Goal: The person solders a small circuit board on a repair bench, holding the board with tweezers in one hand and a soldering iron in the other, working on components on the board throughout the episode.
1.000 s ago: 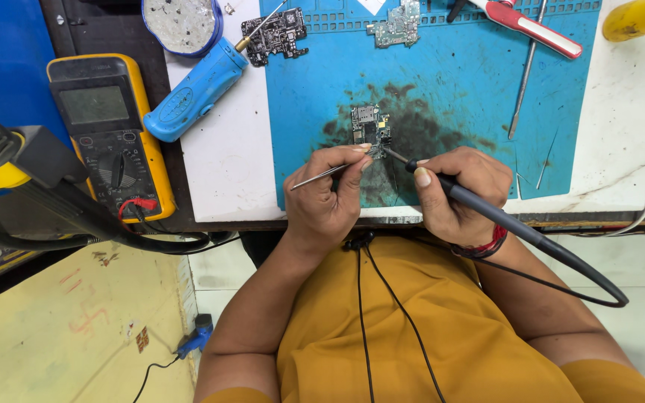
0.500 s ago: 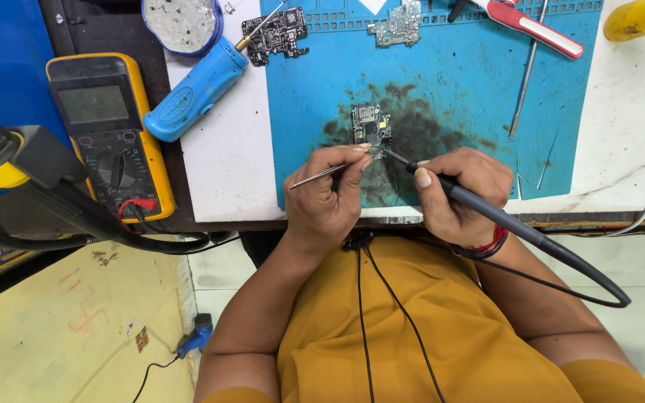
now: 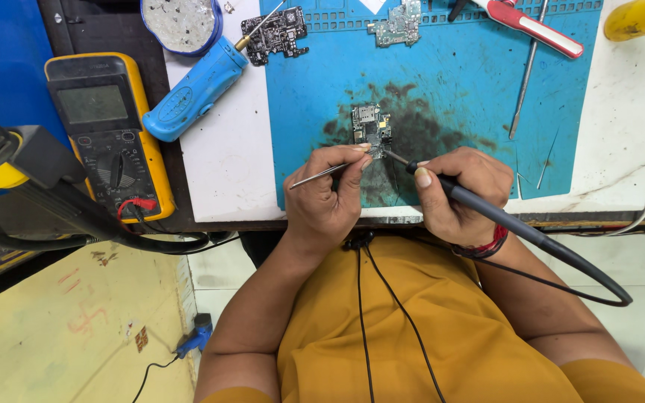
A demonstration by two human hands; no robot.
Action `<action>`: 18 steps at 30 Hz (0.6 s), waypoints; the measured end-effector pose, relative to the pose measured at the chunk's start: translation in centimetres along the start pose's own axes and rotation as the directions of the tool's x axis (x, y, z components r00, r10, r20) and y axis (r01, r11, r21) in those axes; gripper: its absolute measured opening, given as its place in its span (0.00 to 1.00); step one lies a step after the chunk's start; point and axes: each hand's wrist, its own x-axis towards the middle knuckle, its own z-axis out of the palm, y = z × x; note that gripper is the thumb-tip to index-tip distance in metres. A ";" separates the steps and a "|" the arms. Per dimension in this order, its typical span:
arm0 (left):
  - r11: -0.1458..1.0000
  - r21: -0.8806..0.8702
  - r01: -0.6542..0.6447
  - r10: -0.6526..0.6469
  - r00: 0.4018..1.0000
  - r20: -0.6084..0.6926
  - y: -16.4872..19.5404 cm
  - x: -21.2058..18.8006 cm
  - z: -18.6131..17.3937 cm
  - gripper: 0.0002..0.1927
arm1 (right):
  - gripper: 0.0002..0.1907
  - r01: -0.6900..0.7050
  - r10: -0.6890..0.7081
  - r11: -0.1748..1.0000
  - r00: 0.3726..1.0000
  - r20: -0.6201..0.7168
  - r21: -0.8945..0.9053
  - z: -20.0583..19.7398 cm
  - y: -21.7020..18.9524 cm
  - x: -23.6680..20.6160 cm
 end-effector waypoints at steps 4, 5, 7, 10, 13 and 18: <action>1.000 0.009 0.001 -0.001 1.000 -0.006 0.0 0.0 0.0 0.07 | 0.05 -0.009 0.009 1.000 1.000 -0.004 -0.018 0.0 0.0 -0.1; 1.000 0.010 0.004 -0.004 1.000 -0.005 0.0 0.0 0.0 0.07 | 0.05 -0.007 0.007 1.000 1.000 -0.003 -0.011 0.0 0.0 -0.1; 1.000 0.011 0.008 -0.008 1.000 -0.003 0.0 0.0 0.0 0.07 | 0.06 -0.002 0.002 1.000 1.000 0.000 0.002 0.0 0.0 0.0; 1.000 0.009 -0.010 0.010 1.000 -0.003 0.0 0.0 0.0 0.07 | 0.05 0.010 -0.010 1.000 1.000 0.000 0.002 0.0 0.0 0.0; 1.000 -0.012 -0.002 0.001 1.000 -0.010 0.0 0.0 0.1 0.07 | 0.05 0.000 0.000 1.000 1.000 -0.010 -0.003 0.1 0.1 0.0; 1.000 0.000 -0.015 0.015 1.000 -0.007 -0.1 0.0 0.0 0.07 | 0.05 -0.003 0.002 1.000 1.000 -0.006 -0.013 0.1 0.1 -0.1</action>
